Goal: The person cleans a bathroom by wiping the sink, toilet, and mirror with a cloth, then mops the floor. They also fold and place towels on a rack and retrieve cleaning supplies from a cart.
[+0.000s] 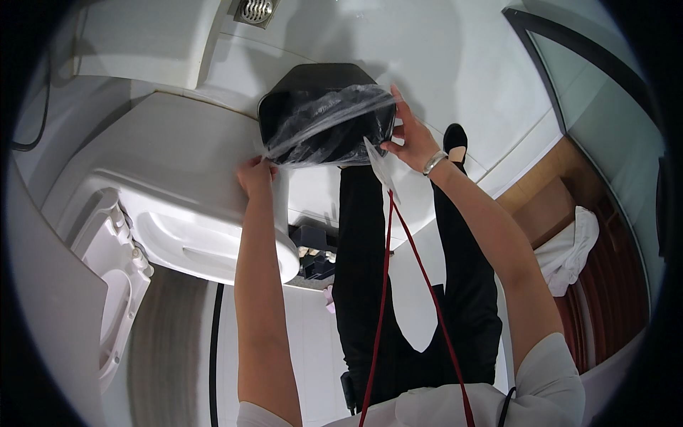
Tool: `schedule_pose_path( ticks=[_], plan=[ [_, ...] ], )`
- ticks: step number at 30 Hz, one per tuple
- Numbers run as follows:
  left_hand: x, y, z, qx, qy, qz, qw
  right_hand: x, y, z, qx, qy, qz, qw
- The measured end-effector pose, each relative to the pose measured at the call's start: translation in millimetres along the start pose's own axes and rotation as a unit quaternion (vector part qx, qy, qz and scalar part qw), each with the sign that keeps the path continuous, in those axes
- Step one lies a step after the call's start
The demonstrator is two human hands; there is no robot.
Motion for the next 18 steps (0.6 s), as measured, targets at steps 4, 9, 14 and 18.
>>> schedule_pose_path(
  ticks=[4,9,14,18],
  plan=[
    [3.4,14.1,-8.1,-0.030,-0.231,-0.052,0.971,5.9,0.5,3.3,-0.018,-0.008,0.016,1.000],
    [18.5,22.8,6.7,0.012,-0.329,-0.128,0.936,10.1,8.7,-1.3,-0.094,-0.072,0.017,0.993],
    [14.5,-27.4,44.2,0.180,-0.297,-0.160,0.924,13.2,8.8,8.4,-0.036,-0.031,-0.008,0.999],
    [11.7,-97.0,93.1,0.441,-0.059,-0.065,0.893,12.3,10.6,-0.7,-0.105,-0.048,0.013,0.993]
  ],
)
Point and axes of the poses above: each hand's wrist, its own y-axis towards the middle knuckle, its own x-axis out of the palm, z = x × y, the point moved 8 cm from there along y, towards the middle knuckle, and after that the axes turned 15 degrees about -x, right-handed, at the moved point
